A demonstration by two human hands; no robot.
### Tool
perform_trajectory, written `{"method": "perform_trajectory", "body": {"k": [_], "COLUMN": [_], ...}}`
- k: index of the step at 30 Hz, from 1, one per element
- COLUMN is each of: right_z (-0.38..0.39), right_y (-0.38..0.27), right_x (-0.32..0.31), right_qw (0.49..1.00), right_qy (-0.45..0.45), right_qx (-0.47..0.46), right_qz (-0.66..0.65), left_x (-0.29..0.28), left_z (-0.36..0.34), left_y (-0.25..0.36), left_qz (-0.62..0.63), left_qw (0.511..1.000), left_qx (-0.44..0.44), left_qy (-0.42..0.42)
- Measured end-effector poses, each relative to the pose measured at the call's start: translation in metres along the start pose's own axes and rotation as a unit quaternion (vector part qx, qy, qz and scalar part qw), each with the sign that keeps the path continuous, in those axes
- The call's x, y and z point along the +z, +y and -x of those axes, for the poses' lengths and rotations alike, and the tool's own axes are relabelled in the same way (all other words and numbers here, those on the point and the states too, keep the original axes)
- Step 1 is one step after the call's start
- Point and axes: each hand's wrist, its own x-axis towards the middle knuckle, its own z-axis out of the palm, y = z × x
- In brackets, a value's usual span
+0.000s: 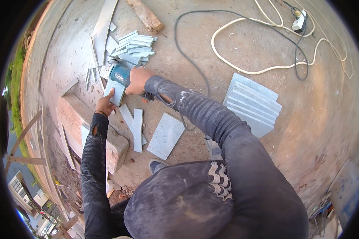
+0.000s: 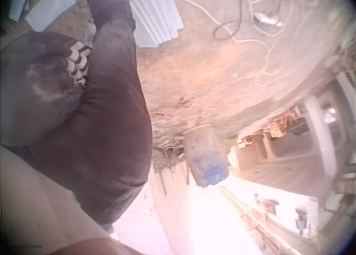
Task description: The person holds a light-blue tile with their left hand and uses an angle grinder with their right hand to cut into the edge of the tile. They repeat this action on several tiles, placing the grinder down and picking up new tiles from a stack on the ground.
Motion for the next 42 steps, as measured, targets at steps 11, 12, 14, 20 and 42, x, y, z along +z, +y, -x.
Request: {"method": "perform_trajectory", "body": {"k": [11, 12, 14, 20, 42], "right_z": [-0.036, -0.037, -0.040, -0.043, -0.024], "right_y": [-0.018, -0.018, -0.020, -0.020, -0.009], "right_x": [0.008, 0.008, 0.007, 0.005, 0.005], "right_qw": [0.999, 0.999, 0.999, 1.000, 1.000], "right_qy": [0.018, 0.020, 0.020, 0.003, -0.005], "right_qx": [0.023, 0.025, 0.024, -0.010, 0.009], "right_qz": [0.031, 0.029, 0.028, 0.011, -0.002], "left_x": [-0.001, 0.000, 0.000, -0.002, 0.001], "left_z": [0.003, 0.004, 0.003, 0.005, 0.002], "left_y": [0.001, 0.002, 0.002, 0.002, 0.002], "left_qz": [0.025, 0.024, 0.024, 0.009, 0.002], "left_qw": [1.000, 1.000, 1.000, 1.000, 1.000], "left_qx": [-0.002, -0.002, -0.003, -0.001, 0.003], "left_qy": [-0.007, -0.007, -0.007, -0.002, 0.017]}}
